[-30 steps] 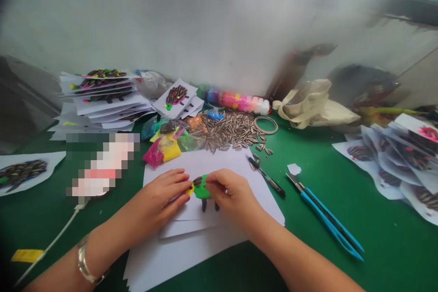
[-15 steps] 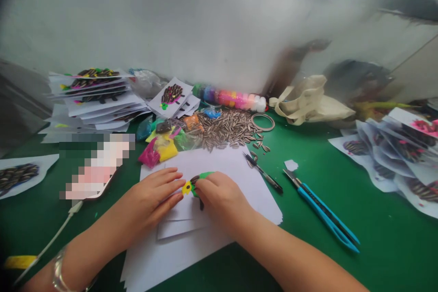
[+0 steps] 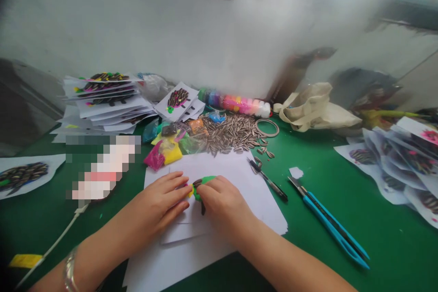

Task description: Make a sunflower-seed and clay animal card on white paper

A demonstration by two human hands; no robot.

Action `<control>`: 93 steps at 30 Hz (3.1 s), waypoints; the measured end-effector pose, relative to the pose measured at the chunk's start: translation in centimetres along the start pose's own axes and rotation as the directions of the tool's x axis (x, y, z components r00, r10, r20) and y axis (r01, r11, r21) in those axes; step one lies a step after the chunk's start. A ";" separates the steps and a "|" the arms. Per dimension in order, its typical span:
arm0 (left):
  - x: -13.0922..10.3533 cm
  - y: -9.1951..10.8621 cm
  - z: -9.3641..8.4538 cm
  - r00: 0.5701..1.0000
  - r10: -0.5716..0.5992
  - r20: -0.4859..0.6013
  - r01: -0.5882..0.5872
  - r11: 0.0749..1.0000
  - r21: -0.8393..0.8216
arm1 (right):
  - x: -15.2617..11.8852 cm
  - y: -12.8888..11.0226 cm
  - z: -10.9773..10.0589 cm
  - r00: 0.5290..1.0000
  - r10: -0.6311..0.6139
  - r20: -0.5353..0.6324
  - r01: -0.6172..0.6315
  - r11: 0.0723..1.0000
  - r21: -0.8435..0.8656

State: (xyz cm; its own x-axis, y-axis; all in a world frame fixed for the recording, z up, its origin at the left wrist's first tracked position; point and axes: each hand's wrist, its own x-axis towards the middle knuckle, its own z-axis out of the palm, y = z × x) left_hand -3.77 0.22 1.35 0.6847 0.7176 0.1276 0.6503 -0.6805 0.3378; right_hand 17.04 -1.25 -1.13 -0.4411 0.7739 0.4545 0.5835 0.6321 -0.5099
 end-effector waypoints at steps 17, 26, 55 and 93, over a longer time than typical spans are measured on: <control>0.2 0.5 0.8 0.999 -0.034 0.001 0.034 0.999 0.014 | 0.7 -0.1 0.7 0.999 0.021 -0.030 -0.025 0.991 -0.128; 0.0 0.1 1.0 0.999 -0.032 -0.007 0.032 0.999 -0.019 | 1.0 -0.1 1.1 0.998 0.025 -0.061 -0.033 0.989 -0.145; 0.1 0.3 0.5 1.000 -0.012 0.022 0.013 1.000 -0.028 | 0.3 0.3 0.6 0.994 0.076 -0.074 -0.089 0.977 -0.194; -0.2 -0.8 0.5 1.000 -0.022 -0.010 0.022 0.998 -0.054 | 2.1 10.3 -4.0 0.923 0.383 -0.043 -0.309 0.668 -0.677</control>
State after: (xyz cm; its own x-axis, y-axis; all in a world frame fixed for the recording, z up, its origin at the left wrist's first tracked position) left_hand -4.25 0.58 0.54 0.6668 0.7340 0.1289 0.6464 -0.6557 0.3902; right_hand 24.86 6.73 -2.46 -0.1544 0.9543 0.2559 0.9876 0.1563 0.0131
